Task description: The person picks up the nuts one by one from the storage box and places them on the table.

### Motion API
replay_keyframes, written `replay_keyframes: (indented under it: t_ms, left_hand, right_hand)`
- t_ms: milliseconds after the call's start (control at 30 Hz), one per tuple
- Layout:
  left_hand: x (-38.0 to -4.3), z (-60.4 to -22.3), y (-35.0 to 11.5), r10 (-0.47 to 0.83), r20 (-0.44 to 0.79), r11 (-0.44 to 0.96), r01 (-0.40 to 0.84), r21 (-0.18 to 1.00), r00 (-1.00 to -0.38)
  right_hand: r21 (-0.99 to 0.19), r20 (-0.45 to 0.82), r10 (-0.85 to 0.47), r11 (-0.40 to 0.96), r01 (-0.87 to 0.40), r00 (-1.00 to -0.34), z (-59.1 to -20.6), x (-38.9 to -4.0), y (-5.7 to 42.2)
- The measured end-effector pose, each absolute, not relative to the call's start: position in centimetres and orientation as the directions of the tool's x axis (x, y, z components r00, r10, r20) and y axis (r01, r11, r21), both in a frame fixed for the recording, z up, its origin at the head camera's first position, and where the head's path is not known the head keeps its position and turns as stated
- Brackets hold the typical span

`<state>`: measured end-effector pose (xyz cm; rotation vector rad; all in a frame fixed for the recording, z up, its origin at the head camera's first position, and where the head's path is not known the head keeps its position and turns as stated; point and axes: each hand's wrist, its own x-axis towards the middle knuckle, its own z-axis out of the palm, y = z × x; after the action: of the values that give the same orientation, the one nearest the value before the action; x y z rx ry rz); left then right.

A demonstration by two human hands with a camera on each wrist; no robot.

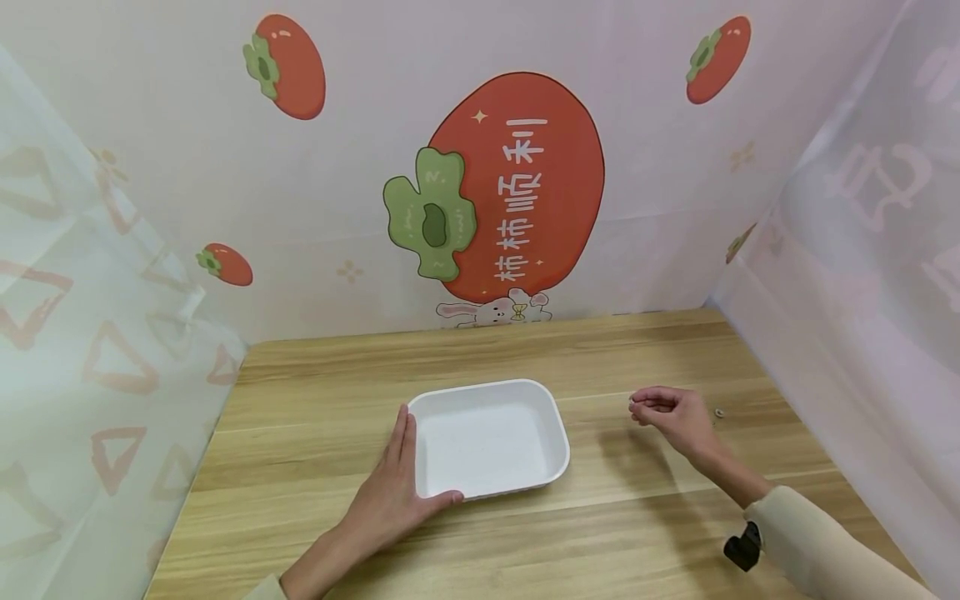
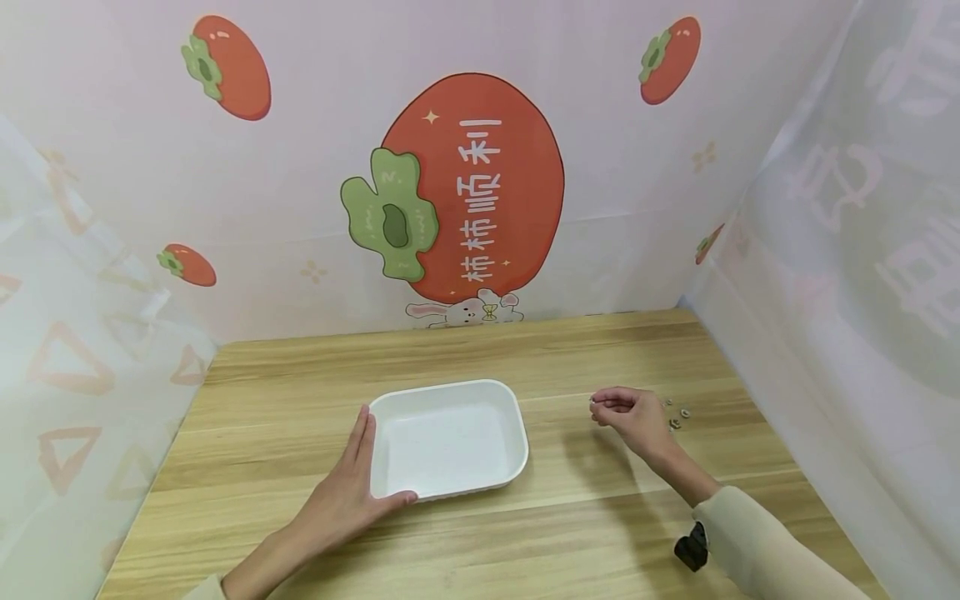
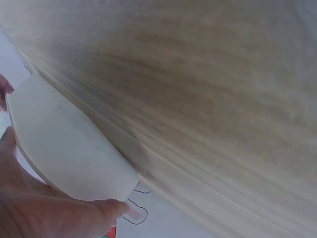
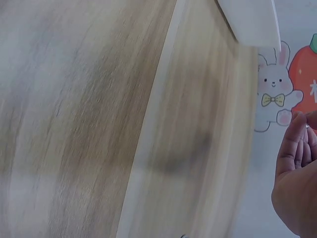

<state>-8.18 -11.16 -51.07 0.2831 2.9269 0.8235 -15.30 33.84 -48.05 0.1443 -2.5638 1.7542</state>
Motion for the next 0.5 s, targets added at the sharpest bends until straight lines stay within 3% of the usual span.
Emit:
replay_keyframes:
  t_ms: [500]
  left_hand:
    - [-8.2, -51.1, -11.2, 0.202, -0.034, 0.833, 0.154, 0.532, -0.979]
  right_hand:
    - [-0.908, 0.088, 0.013, 0.412, -0.075, -0.996, -48.7, -15.6, 37.0]
